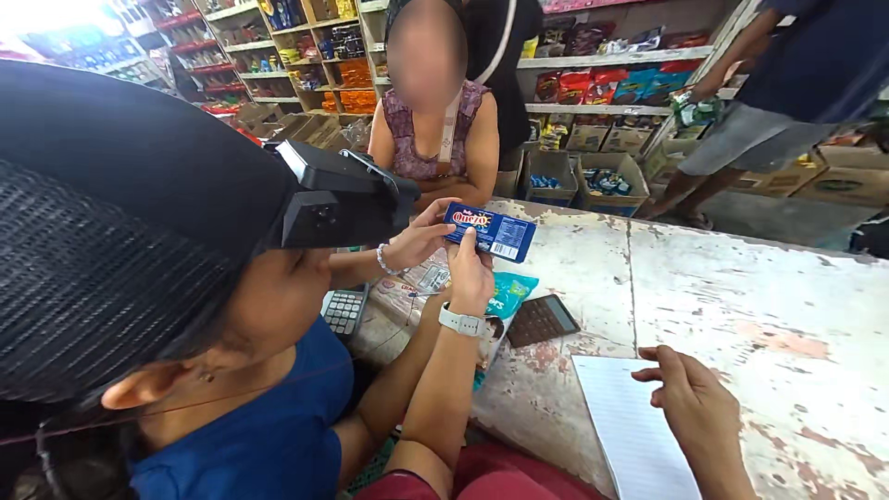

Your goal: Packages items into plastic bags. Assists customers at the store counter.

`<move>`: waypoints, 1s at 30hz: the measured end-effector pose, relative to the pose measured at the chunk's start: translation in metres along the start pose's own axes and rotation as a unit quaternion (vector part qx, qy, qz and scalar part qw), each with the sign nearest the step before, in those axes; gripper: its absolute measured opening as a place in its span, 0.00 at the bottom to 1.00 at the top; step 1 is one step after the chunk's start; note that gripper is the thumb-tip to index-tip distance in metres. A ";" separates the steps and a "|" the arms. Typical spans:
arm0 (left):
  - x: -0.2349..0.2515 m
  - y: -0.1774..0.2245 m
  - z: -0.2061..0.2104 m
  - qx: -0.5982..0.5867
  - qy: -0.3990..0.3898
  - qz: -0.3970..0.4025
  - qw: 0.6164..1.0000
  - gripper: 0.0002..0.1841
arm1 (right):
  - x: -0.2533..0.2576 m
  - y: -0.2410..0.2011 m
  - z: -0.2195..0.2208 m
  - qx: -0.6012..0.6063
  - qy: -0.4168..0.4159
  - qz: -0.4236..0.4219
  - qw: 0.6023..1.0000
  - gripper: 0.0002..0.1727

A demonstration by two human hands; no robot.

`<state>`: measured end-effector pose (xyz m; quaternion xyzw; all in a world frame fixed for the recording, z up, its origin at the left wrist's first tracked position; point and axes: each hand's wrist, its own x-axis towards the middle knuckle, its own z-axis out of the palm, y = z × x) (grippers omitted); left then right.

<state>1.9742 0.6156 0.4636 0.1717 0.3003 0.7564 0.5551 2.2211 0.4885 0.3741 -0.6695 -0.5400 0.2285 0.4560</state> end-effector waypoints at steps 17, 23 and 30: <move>0.015 0.016 -0.015 -0.088 -0.037 -0.013 0.995 0.16 | 0.001 0.003 0.006 0.011 0.006 -0.019 1.000 0.27; 0.017 0.019 -0.018 -0.100 -0.009 -0.029 0.995 0.12 | 0.000 0.005 0.006 -0.001 -0.001 -0.018 1.000 0.27; 0.015 0.018 -0.021 -0.100 -0.012 -0.038 0.994 0.12 | -0.001 0.000 0.007 -0.006 -0.019 -0.018 1.000 0.28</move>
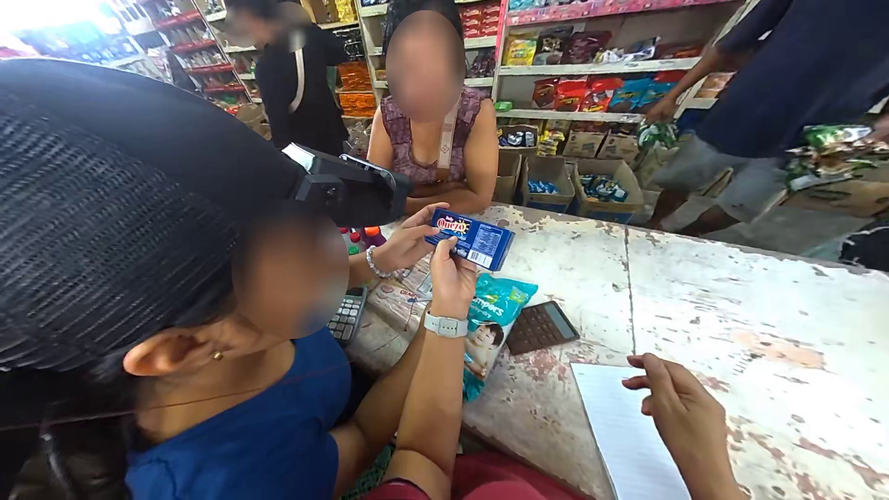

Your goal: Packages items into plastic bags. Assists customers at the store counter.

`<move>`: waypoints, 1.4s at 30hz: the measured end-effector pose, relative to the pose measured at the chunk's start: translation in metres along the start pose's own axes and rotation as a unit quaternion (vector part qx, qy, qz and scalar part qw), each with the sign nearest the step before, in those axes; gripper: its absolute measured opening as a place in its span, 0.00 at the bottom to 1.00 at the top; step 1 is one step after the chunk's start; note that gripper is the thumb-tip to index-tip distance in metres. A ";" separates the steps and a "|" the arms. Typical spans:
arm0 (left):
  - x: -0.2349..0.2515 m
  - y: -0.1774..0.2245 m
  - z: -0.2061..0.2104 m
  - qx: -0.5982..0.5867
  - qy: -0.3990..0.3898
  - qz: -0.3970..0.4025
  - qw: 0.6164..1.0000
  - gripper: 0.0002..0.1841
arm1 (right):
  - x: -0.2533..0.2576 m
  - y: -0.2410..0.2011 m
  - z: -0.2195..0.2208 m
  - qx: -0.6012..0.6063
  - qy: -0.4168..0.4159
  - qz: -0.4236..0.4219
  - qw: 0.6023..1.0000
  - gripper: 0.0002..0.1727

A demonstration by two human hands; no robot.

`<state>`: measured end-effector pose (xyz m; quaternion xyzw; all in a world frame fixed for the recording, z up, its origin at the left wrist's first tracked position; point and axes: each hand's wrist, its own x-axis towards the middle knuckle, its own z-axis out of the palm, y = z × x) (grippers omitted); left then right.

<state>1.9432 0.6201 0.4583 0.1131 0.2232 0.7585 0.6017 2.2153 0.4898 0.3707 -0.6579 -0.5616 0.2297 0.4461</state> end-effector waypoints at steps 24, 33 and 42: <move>-0.039 -0.005 0.023 -0.032 0.002 -0.036 0.999 0.10 | -0.005 -0.006 0.005 0.005 -0.003 -0.005 1.000 0.26; -0.132 -0.032 0.054 0.049 -0.152 0.008 0.987 0.18 | -0.027 -0.076 -0.019 0.157 0.038 -0.216 0.963 0.24; -0.164 -0.046 0.057 0.082 -0.255 0.058 0.962 0.19 | -0.043 -0.105 -0.033 0.091 0.143 -0.290 0.942 0.20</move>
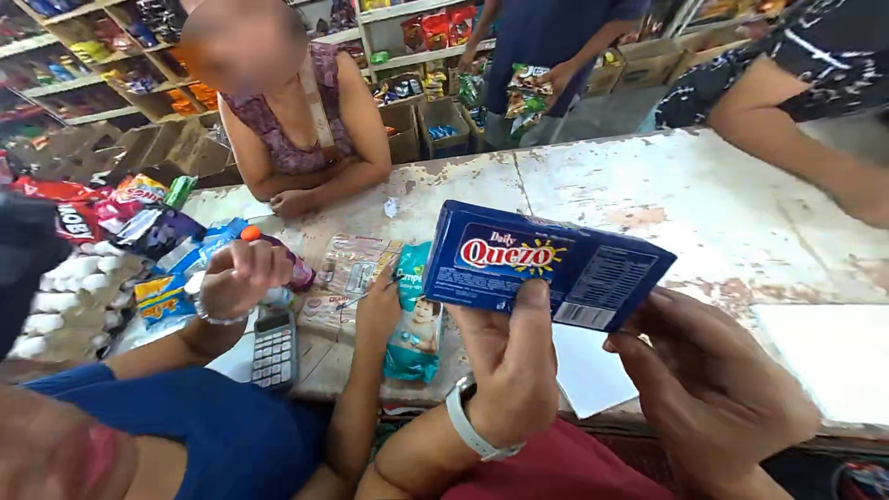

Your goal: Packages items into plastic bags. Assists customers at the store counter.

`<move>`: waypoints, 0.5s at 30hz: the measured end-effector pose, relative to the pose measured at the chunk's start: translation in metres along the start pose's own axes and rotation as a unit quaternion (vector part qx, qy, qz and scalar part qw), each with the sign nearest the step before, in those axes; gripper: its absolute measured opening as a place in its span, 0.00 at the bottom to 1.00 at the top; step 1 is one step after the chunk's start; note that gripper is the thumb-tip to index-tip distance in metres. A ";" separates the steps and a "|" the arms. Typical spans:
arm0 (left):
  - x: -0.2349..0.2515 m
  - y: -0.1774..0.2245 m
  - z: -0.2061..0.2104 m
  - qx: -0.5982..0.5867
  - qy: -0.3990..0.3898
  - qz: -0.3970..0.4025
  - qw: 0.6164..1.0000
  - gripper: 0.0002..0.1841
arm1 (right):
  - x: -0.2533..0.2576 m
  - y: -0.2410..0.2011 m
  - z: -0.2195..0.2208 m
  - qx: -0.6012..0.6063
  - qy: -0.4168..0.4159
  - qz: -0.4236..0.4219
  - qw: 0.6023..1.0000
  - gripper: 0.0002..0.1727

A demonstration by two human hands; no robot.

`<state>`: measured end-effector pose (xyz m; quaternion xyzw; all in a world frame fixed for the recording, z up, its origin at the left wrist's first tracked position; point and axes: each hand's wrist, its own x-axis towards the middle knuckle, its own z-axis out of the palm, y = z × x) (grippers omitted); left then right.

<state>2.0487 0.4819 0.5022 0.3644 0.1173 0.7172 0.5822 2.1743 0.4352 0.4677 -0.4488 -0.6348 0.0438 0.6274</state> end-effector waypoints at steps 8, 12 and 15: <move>0.004 -0.001 -0.001 -0.001 0.024 0.013 1.000 0.19 | 0.003 0.004 0.011 0.021 0.003 0.000 1.000 0.22; 0.005 -0.002 -0.002 0.001 0.024 0.021 0.999 0.20 | 0.003 0.005 0.013 0.023 0.004 0.004 1.000 0.21; 0.006 -0.004 -0.002 0.003 0.034 0.021 0.999 0.20 | 0.003 0.007 0.014 0.019 0.006 0.003 1.000 0.21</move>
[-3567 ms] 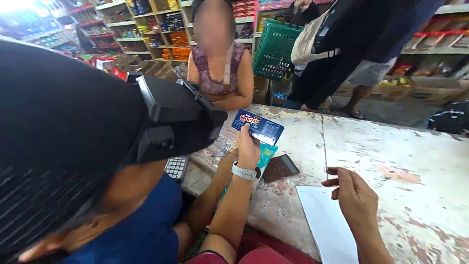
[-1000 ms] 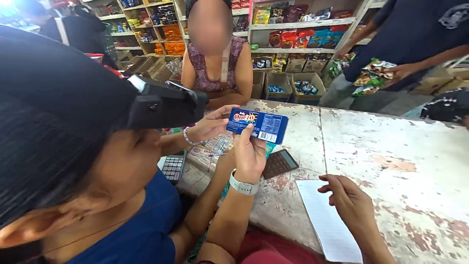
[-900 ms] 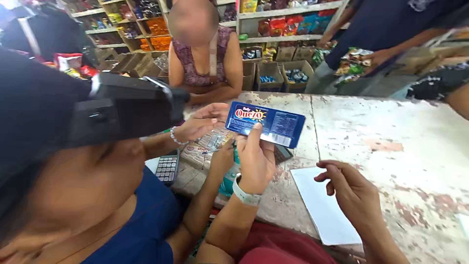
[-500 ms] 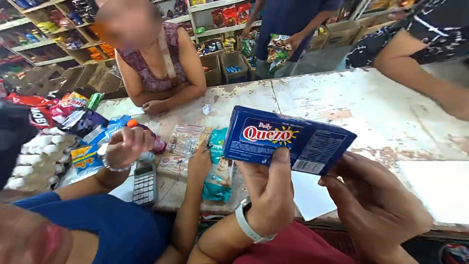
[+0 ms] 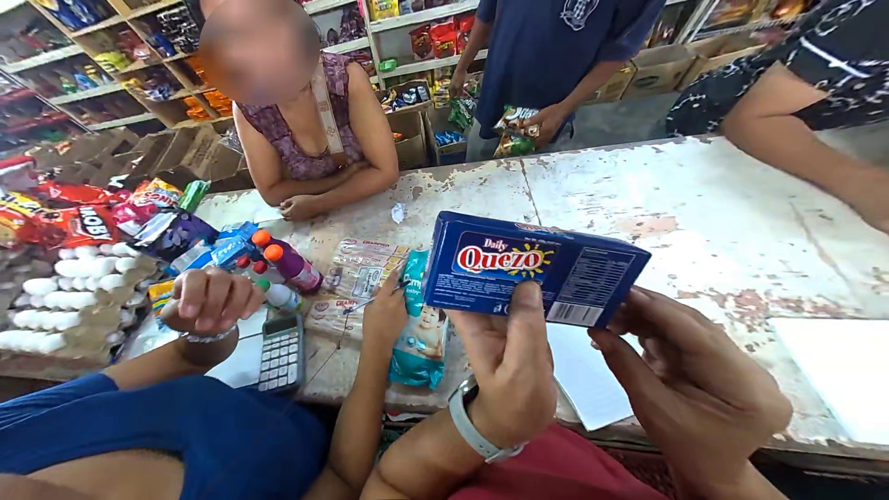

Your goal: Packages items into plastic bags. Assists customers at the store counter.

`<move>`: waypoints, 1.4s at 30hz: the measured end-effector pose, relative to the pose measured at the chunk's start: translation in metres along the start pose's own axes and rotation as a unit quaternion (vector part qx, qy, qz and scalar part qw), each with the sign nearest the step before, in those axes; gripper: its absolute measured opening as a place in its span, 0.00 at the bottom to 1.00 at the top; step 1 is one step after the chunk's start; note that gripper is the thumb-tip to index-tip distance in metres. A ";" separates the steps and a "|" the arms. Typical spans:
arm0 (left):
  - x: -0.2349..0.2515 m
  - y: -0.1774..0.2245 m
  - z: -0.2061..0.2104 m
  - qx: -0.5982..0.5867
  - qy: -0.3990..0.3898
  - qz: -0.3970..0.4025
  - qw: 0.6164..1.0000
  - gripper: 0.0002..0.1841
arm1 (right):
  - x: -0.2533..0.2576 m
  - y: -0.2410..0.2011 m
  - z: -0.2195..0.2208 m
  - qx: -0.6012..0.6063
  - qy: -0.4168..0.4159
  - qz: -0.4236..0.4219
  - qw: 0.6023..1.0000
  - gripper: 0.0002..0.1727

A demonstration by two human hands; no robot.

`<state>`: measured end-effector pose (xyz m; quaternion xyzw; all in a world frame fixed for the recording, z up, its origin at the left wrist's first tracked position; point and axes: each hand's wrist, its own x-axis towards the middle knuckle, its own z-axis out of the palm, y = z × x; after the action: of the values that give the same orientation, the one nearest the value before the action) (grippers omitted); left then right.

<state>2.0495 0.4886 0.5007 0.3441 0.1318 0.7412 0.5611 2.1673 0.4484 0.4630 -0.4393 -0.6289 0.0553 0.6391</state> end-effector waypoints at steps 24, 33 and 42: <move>0.004 0.001 0.003 -0.038 0.029 -0.059 0.997 0.19 | 0.001 0.001 0.001 -0.021 0.013 -0.003 1.000 0.19; 0.003 0.001 0.003 -0.025 0.030 -0.054 0.998 0.20 | 0.001 0.000 0.001 -0.018 0.011 0.003 1.000 0.19; 0.002 0.000 0.002 -0.037 0.024 -0.043 0.998 0.20 | 0.000 -0.001 0.002 -0.016 0.014 -0.002 1.000 0.19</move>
<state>2.0508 0.4899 0.5027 0.2991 0.1330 0.7287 0.6015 2.1658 0.4491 0.4635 -0.4494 -0.6213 0.0376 0.6408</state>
